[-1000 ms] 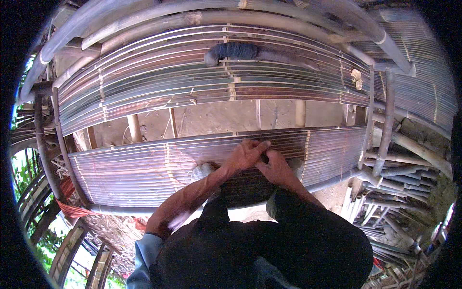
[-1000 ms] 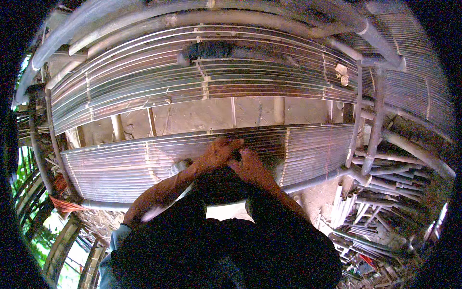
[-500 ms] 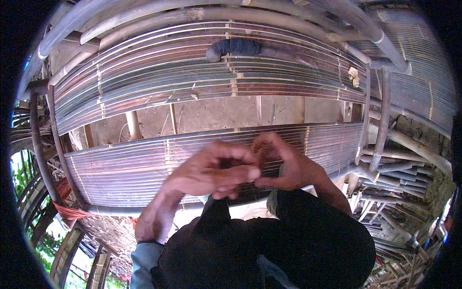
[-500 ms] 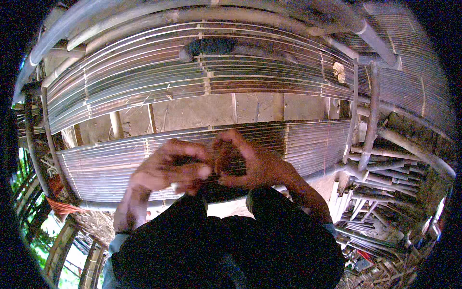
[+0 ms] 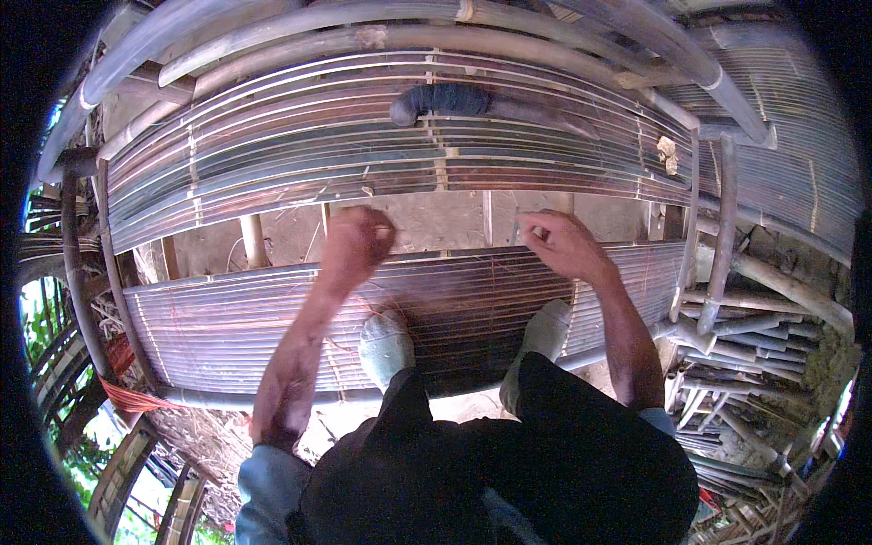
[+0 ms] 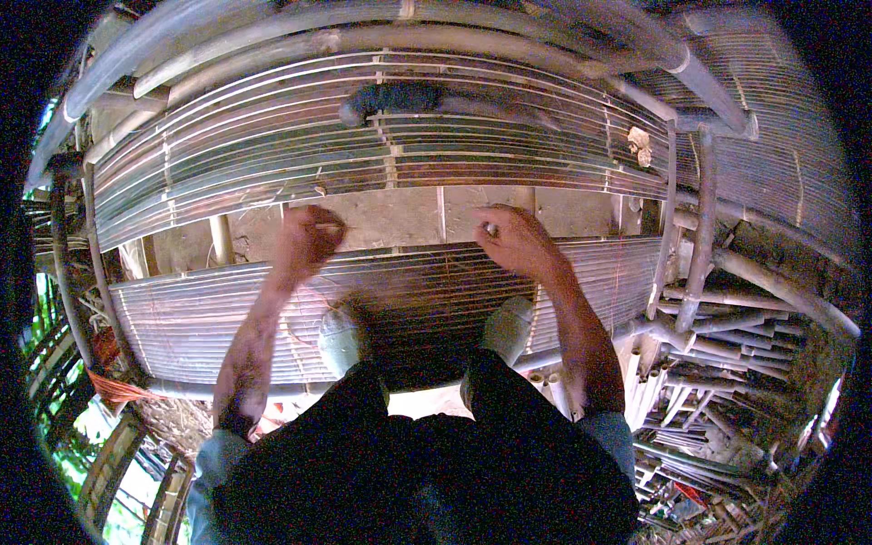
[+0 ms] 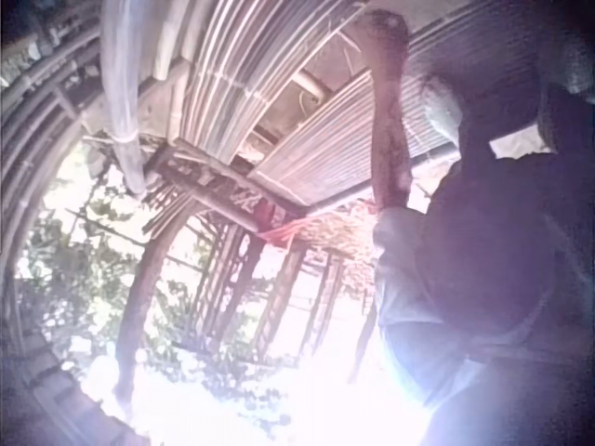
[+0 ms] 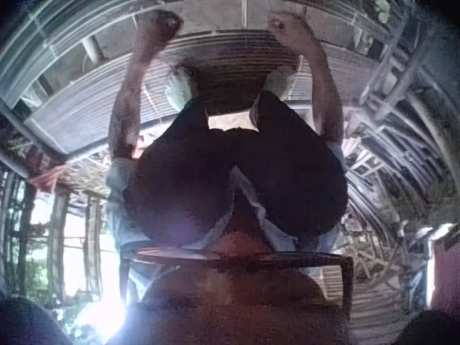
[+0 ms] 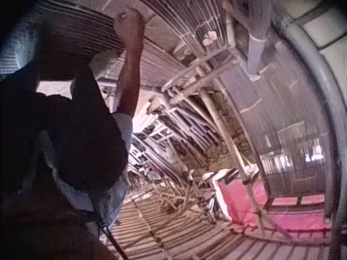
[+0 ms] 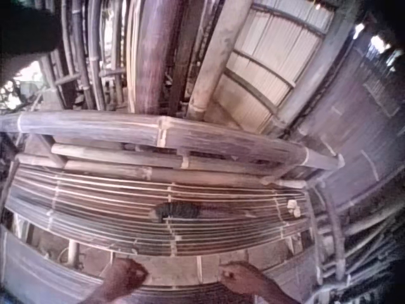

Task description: The person weaves thin strips through a bamboo frame using a string, tying knots and tightening the weave by hand.

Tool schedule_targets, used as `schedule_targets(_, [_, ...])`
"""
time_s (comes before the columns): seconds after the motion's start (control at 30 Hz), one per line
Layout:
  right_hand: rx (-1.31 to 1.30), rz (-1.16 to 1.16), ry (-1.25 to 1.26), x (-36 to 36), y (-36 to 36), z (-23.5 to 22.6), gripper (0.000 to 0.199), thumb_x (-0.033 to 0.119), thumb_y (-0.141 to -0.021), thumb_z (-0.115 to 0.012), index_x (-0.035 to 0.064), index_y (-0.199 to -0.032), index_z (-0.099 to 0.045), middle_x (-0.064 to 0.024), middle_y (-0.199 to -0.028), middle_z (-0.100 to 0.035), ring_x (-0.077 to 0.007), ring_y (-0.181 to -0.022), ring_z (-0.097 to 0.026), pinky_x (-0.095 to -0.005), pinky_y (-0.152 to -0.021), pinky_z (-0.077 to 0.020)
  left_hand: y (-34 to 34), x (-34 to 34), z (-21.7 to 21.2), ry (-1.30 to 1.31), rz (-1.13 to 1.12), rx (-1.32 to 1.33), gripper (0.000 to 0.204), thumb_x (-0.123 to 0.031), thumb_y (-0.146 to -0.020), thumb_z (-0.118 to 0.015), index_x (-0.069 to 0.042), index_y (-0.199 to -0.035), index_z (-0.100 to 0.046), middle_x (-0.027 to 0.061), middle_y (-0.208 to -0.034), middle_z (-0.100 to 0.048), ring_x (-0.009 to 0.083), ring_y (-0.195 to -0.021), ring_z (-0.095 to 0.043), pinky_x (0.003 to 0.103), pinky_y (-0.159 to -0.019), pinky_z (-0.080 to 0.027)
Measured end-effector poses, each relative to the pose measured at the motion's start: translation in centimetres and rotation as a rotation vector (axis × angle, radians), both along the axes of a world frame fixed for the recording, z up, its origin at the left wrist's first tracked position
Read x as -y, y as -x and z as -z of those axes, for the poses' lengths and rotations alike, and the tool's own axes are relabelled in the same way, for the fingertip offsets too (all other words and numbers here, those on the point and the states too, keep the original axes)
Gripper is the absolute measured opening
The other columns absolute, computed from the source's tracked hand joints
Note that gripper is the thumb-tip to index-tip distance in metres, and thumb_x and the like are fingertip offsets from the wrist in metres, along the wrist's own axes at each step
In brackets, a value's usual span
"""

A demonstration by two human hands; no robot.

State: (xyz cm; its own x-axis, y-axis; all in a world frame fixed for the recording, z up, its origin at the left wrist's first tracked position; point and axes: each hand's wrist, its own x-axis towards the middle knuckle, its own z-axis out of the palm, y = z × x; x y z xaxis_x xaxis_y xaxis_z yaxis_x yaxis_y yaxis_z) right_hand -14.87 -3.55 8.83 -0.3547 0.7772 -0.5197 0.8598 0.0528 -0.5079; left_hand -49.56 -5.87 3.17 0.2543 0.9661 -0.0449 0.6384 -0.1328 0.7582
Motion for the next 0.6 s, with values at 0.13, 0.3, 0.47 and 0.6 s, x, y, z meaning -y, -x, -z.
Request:
schedule_targets(0.13, [0.071, 0.032, -0.005, -0.3, 1.8, 5.3, 0.034, 0.015, -0.090, -0.061, 0.0024, -0.122, -0.062, -0.0216, -0.105, -0.068, -0.0345, -0.095, -0.068, -0.0428, -0.081, -0.0524, -10.9, -1.0, 8.7, 0.034, 0.254, -0.287, 0.014, -0.015, -0.078, -0.063, -0.002, -0.079, -0.068, 0.0217, -0.078, -0.065, 0.0400, -0.073, -0.065, 0.047, -0.068, -0.054])
schedule_targets(0.3, [0.115, 0.069, 0.142, -0.8, 4.5, 7.3, 0.031, 0.017, -0.088, -0.060, 0.0039, -0.115, -0.065, -0.0259, -0.103, -0.067, -0.0414, -0.098, -0.065, -0.0471, -0.085, -0.0512, -15.3, -2.5, 14.1, 0.171, 0.360, -0.165, 0.018, -0.013, -0.082, -0.057, 0.002, -0.080, -0.067, 0.0255, -0.087, -0.068, 0.0439, -0.084, -0.067, 0.050, -0.076, -0.055])
schedule_targets(0.47, [-0.101, 0.274, -0.013, 2.0, -0.9, 7.3, 0.028, 0.023, -0.094, -0.063, -0.0011, -0.107, -0.069, -0.0168, -0.102, -0.070, -0.0279, -0.095, -0.068, -0.0394, -0.088, -0.0523, -13.8, -2.8, 11.6, 0.165, 0.443, 0.145, 0.016, -0.012, -0.083, -0.056, -0.002, -0.080, -0.069, 0.0225, -0.084, -0.067, 0.0414, -0.077, -0.067, 0.046, -0.068, -0.056])
schedule_targets(0.6, [-0.467, 0.715, -0.121, 4.6, -6.3, 2.2, 0.027, 0.020, -0.093, -0.065, -0.0019, -0.109, -0.069, -0.0137, -0.104, -0.069, -0.0250, -0.107, -0.063, -0.0351, -0.097, -0.0476, -11.5, -2.9, 10.5, 0.399, 0.219, 0.290, 0.020, -0.022, -0.085, -0.065, -0.005, -0.090, -0.073, 0.0213, -0.086, -0.069, 0.0336, -0.072, -0.070, 0.042, -0.065, -0.056])
